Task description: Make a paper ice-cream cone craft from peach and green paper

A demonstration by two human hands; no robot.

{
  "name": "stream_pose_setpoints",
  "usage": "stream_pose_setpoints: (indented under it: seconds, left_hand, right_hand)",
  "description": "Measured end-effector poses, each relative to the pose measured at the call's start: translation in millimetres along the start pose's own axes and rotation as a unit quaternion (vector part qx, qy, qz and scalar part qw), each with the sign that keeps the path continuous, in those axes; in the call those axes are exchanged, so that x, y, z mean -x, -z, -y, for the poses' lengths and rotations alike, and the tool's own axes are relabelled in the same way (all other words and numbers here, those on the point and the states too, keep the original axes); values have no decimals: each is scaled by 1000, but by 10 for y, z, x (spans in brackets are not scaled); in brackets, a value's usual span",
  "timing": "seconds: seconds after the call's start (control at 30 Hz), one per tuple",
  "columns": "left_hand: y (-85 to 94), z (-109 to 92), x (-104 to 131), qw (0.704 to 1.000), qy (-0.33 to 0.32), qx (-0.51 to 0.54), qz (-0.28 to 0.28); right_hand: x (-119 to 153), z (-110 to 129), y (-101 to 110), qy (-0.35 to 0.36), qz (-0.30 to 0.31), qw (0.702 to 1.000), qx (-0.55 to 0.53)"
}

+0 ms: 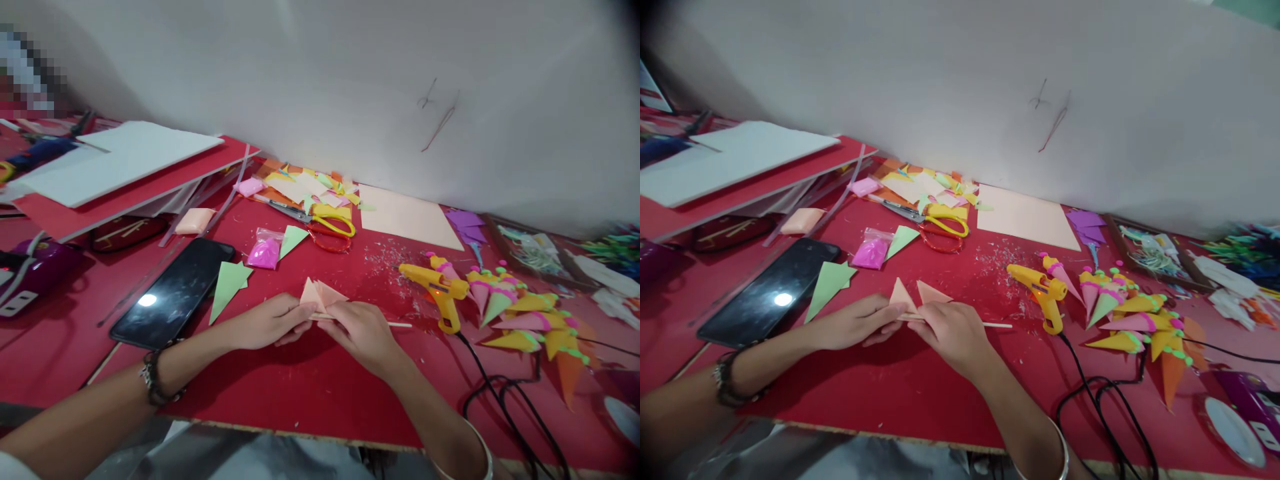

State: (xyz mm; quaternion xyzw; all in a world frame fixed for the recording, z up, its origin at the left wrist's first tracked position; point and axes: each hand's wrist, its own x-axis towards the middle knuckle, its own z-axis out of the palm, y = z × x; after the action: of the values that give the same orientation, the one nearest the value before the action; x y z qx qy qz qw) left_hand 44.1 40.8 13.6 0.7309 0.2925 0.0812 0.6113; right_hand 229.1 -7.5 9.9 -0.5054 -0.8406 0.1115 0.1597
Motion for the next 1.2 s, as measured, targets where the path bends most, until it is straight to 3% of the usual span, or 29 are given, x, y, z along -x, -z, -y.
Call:
stream_pose_setpoints:
  seconds: [0.47, 0.67, 1.07, 1.2]
  left_hand:
    - [6, 7, 6, 1000, -19, -18, 8]
    - [6, 14, -17, 980, -107, -164, -42]
    - [11, 61, -30, 956, -157, -246, -40]
    - [-10, 57, -21, 965, -128, -227, -40]
  right_hand:
    - [1, 13, 30, -22, 26, 987, -158]
    - [-13, 20, 60, -23, 26, 975, -219]
    - [-13, 24, 48, -22, 41, 978, -202]
    - [-8, 27, 45, -16, 52, 982, -181]
